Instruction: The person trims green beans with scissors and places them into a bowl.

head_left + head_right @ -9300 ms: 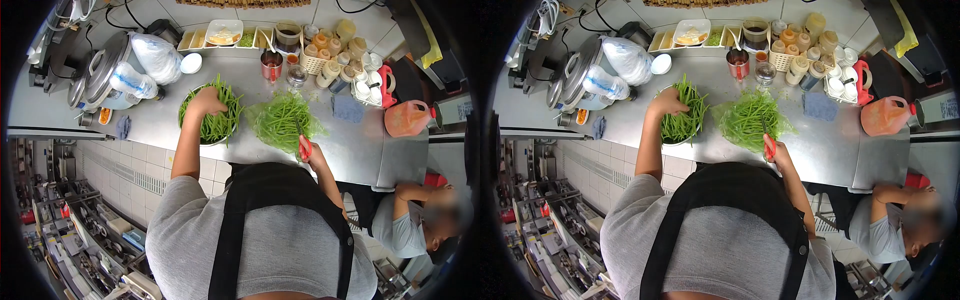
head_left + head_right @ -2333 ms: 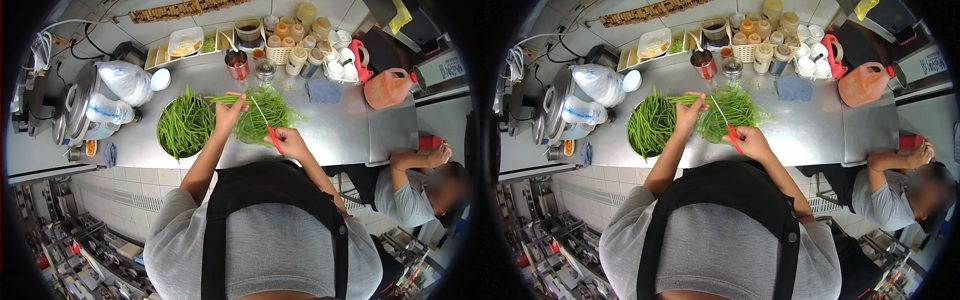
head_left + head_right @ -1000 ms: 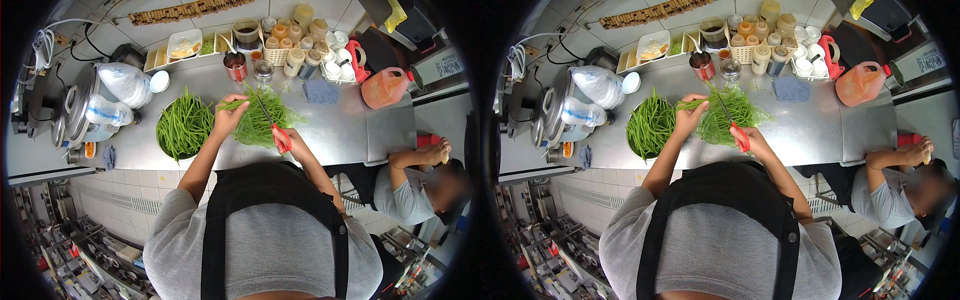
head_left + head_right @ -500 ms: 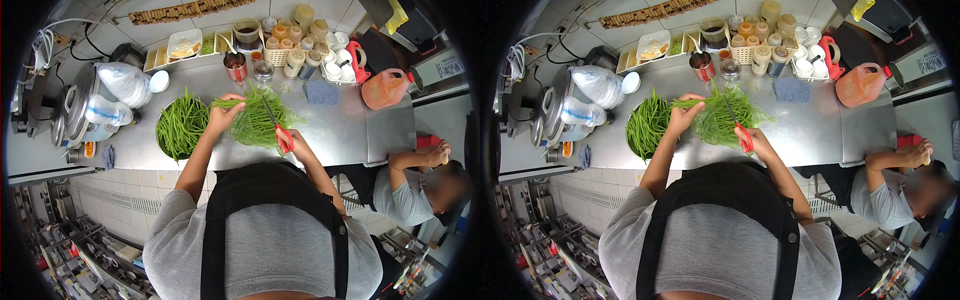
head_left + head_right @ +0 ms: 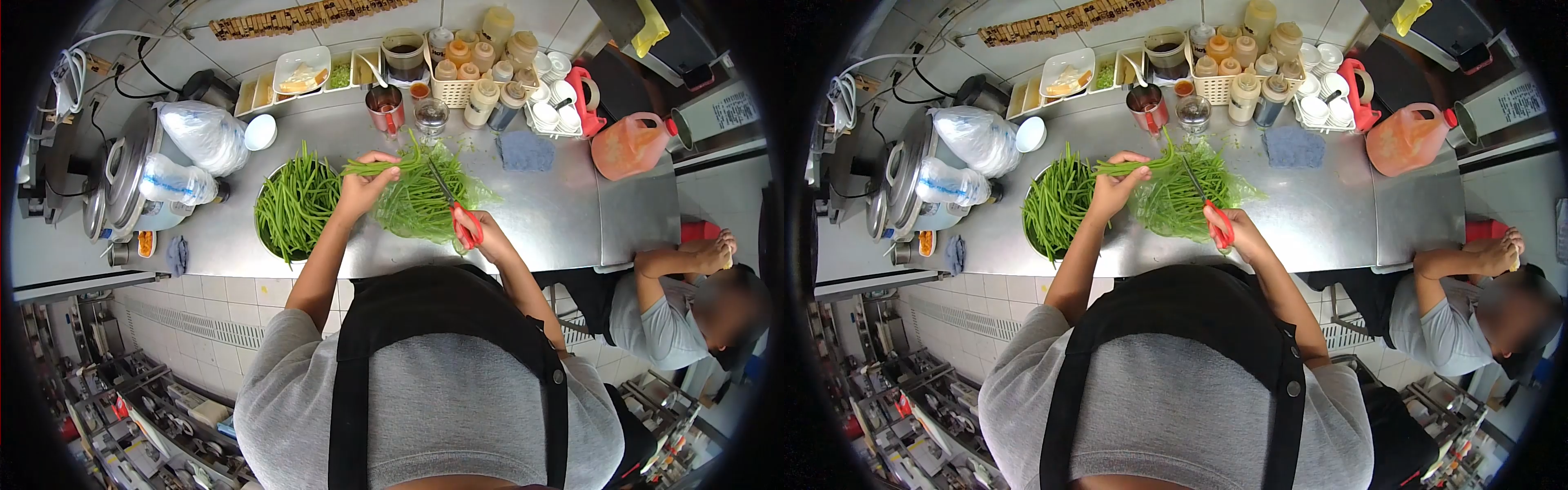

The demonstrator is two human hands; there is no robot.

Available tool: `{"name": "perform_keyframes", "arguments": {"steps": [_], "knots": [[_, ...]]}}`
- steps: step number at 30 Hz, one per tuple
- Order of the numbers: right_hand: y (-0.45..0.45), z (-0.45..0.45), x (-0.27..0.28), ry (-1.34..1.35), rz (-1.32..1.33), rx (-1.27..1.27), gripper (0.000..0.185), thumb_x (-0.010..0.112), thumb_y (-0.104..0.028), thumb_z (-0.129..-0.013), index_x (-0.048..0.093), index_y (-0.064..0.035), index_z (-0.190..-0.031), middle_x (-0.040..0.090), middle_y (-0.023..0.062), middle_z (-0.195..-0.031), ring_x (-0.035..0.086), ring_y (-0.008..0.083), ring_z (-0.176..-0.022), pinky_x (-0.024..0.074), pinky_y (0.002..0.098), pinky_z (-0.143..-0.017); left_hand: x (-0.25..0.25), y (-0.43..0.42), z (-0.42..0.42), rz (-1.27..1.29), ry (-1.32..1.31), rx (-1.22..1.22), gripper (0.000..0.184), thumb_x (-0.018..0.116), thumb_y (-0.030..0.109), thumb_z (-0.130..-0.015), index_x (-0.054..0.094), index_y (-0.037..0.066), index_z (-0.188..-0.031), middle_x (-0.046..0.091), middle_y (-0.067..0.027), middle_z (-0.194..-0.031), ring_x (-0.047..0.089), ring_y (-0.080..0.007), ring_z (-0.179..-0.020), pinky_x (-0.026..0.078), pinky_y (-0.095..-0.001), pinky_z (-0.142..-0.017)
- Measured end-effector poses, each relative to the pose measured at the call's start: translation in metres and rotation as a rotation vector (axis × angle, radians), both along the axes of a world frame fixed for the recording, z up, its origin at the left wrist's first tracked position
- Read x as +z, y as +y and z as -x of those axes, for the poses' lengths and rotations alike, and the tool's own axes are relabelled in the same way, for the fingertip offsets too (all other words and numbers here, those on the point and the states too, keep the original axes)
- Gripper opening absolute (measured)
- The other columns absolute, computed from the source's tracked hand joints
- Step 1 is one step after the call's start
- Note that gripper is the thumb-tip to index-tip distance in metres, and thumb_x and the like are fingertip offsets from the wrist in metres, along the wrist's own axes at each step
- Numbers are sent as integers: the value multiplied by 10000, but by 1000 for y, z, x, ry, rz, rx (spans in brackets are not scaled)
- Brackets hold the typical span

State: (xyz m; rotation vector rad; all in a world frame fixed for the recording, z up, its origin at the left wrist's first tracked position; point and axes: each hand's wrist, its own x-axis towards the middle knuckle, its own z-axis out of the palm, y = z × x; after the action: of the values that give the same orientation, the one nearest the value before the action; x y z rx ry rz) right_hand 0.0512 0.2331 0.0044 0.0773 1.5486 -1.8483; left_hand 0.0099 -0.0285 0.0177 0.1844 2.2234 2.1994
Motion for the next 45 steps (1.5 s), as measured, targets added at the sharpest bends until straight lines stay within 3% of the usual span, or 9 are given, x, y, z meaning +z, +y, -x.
{"name": "perform_keyframes", "arguments": {"steps": [7,17,20,22,31,35,37,41,45], "knots": [[-7,0,4,15,63,12,497,567,-497,-855,517,-85,-582,482,1,-511,434,70,-405,322,205,-395,-1,1,-1,-24,-36,-40,145,602,43,-859,574,-17,-988,620,-76,-926,612,-117,-807,519,-250,-743],[4,6,-4,93,-189,37,446,599,-450,-852,539,-73,-623,507,-4,-536,457,75,-440,374,205,-437,13,-10,-1,11,-49,-119,140,630,65,-844,599,-9,-959,632,-50,-929,583,-71,-776,485,-217,-688],[9,13,-7,109,-237,88,437,639,-449,-824,553,-61,-641,516,-3,-544,476,68,-445,378,206,-437,31,-12,0,162,-91,-298,130,655,76,-817,614,7,-919,631,-50,-880,576,-90,-735,469,-235,-639],[8,16,-4,149,-347,134,418,680,-416,-800,547,-62,-621,495,-16,-527,459,57,-447,365,211,-434,44,-11,-2,458,64,-413,137,676,87,-780,623,37,-897,617,-56,-823,571,-137,-711,451,-276,-617],[4,20,-9,414,-542,255,510,744,-444,-721,489,-64,-497,427,-14,-455,376,69,-444,302,259,-428,56,-4,-6,607,83,-616,149,680,99,-745,621,53,-873,613,-103,-816,578,-266,-744,449,-347,-691],[3,18,-22,420,-530,212,515,736,-424,-739,461,-69,-485,400,-21,-445,349,74,-429,283,264,-419,75,-28,-17,676,42,-575,164,686,117,-733,627,57,-874,618,-129,-827,584,-307,-782,451,-378,-726],[4,16,-24,385,-514,189,518,735,-425,-739,457,-70,-485,399,-21,-445,346,74,-428,281,264,-419,90,-58,-28,961,150,-411,177,690,134,-725,636,60,-876,620,-147,-835,583,-335,-824,453,-402,-756],[1,14,-31,326,-514,147,522,733,-426,-741,452,-68,-484,398,-19,-444,347,72,-429,280,260,-418,127,-104,-51,1320,-162,22,211,655,96,-721,634,49,-926,612,-207,-889,585,-376,-882,454,-450,-782],[-5,12,-34,335,-533,178,518,731,-422,-744,456,-66,-487,399,-17,-444,351,74,-428,283,257,-417,87,-143,-53,1422,-223,167,257,598,-26,-698,592,4,-953,589,-212,-989,576,-402,-897,463,-451,-788]]}}
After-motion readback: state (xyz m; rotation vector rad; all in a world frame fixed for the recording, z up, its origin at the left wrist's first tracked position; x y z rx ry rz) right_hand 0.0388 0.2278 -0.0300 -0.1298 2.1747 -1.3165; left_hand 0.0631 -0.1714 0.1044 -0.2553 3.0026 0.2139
